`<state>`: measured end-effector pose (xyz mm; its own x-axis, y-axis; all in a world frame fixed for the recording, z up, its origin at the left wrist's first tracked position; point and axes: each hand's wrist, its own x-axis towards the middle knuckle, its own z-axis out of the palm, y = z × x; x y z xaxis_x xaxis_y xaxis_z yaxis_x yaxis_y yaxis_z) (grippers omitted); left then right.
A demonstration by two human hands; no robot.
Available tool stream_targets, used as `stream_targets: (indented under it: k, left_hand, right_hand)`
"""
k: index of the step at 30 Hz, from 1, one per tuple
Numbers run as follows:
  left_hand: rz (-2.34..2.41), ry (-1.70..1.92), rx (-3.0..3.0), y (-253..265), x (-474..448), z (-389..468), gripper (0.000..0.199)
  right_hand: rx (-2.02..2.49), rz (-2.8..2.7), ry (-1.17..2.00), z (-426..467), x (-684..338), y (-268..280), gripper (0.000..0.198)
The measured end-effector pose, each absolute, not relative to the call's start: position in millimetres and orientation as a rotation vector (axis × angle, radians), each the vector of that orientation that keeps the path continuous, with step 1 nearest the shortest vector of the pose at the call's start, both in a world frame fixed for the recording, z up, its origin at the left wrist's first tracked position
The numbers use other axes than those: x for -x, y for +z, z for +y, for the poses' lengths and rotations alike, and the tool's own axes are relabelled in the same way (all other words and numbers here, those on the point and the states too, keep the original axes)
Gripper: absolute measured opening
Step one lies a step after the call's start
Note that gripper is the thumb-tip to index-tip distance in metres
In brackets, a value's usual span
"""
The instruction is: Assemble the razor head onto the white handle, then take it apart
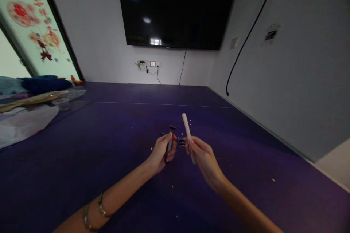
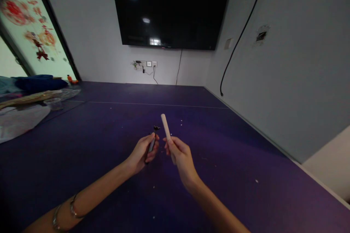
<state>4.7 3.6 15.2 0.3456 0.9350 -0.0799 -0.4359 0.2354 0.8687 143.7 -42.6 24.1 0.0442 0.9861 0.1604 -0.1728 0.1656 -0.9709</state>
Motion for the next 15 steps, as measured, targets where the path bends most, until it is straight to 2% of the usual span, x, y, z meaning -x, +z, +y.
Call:
stream_targets:
  k: [4,8,11,15]
  left_hand:
    - [0.715,0.987,-0.638,19.4,-6.3,-2.3,0.023]
    - [0.747,0.984,-0.537,21.0,-9.1,-10.1,0.026]
    - [0.75,0.975,-0.536,21.3,-10.9,-17.2,0.024]
    - [0.753,0.959,-0.53,21.9,-10.8,-20.9,0.023]
  right_hand:
    - [1.185,-1.466,0.754,0.2,-178.9,30.6,0.036]
    - [1.397,-1.659,0.523,16.6,-188.5,24.3,0.047]
    - [1.444,-1.744,0.471,17.8,-184.5,19.2,0.051]
    - [1.429,-1.841,0.557,20.5,-191.7,19.5,0.05]
